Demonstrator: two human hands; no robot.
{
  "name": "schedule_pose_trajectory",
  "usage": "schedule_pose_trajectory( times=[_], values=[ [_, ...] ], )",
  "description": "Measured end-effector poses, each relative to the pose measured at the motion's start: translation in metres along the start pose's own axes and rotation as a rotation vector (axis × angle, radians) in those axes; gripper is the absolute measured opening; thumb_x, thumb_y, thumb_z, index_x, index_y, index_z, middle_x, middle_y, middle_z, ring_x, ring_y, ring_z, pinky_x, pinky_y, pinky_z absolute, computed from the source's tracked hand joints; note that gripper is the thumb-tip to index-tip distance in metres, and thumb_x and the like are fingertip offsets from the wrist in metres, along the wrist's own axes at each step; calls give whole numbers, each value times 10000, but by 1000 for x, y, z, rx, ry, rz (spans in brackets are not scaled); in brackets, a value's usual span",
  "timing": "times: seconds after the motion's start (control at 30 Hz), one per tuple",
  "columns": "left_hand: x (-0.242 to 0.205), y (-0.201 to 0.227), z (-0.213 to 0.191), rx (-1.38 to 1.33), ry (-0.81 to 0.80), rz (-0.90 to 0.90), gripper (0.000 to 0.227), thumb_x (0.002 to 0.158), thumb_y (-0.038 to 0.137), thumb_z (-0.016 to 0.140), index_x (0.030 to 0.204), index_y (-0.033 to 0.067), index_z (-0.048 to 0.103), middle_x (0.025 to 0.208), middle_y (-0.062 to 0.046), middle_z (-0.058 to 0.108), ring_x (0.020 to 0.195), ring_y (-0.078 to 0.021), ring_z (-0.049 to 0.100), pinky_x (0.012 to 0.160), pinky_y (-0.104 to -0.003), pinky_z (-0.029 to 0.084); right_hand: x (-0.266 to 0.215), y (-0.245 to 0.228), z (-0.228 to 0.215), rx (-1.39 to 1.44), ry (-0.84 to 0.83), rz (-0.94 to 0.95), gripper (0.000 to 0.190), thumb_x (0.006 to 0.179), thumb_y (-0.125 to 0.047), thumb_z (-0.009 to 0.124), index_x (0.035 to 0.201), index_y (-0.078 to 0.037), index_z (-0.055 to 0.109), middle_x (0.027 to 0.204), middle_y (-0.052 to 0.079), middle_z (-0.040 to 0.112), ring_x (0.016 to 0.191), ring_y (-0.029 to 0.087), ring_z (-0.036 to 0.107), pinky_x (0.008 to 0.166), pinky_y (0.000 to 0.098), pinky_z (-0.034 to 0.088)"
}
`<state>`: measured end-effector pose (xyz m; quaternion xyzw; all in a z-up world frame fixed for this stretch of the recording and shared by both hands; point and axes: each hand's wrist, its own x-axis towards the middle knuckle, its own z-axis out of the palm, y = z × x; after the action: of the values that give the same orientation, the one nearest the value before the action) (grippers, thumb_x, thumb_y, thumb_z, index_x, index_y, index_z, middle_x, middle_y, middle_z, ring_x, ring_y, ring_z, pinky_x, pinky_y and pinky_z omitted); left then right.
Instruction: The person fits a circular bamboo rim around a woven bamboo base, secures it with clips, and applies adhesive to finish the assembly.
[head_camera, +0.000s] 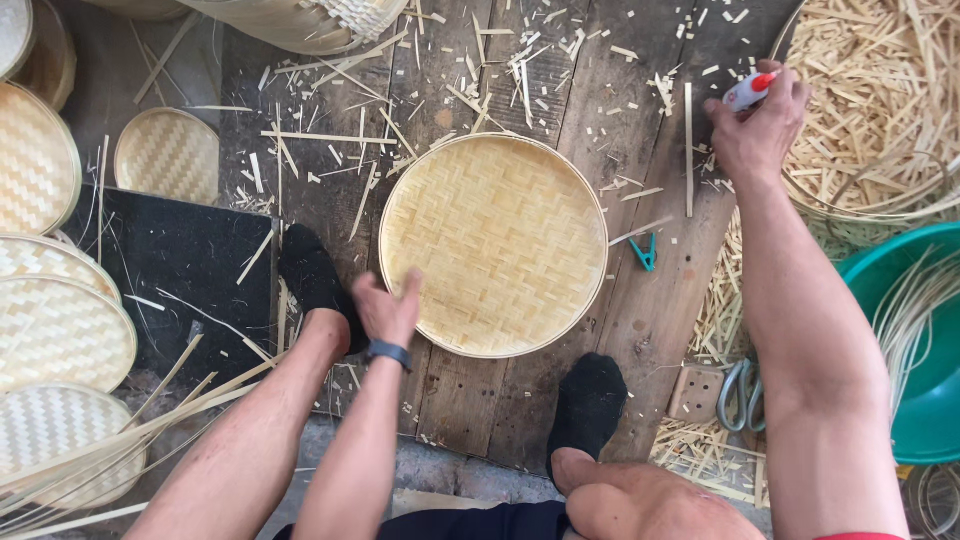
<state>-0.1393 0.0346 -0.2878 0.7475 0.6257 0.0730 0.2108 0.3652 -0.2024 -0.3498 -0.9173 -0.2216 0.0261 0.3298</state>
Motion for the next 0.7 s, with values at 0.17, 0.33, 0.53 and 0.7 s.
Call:
schedule_pose_trajectory(
  times=[0.17,0.33,0.53,0.7],
  values=[
    [-37,10,0,-118,-116,-200,436,860,158,722,1263,27,618,1128,-205,745,1084,-364,714,962,-450,533,4,-16,9,22,82,78,354,982,-49,783,1265,-107,578,1158,86,673,1029,197,709,855,327,592],
    [11,76,-82,-408,-71,264,374,983,47,604,1354,4,617,1086,-167,774,952,-235,770,813,-352,602,-63,-65,-25,258,-310,-93,322,1076,-54,626,1340,3,451,1171,186,660,1056,280,713,879,378,631],
    [2,189,-134,-637,-200,543,587,1091,429,558,1549,64,508,1061,-126,767,805,-124,705,634,-287,593,-135,-115,-38,217,-441,-199,434,927,-211,775,1299,-69,605,1072,172,733,908,301,751,810,404,610],
    [-30,255,-116,-640,-182,701,615,1122,454,463,1594,61,432,802,-55,719,565,-87,579,465,-262,489,-141,-117,-33,95,-283,-212,417,908,-245,744,1298,-103,703,1040,159,737,827,322,741,741,414,594]
  ],
)
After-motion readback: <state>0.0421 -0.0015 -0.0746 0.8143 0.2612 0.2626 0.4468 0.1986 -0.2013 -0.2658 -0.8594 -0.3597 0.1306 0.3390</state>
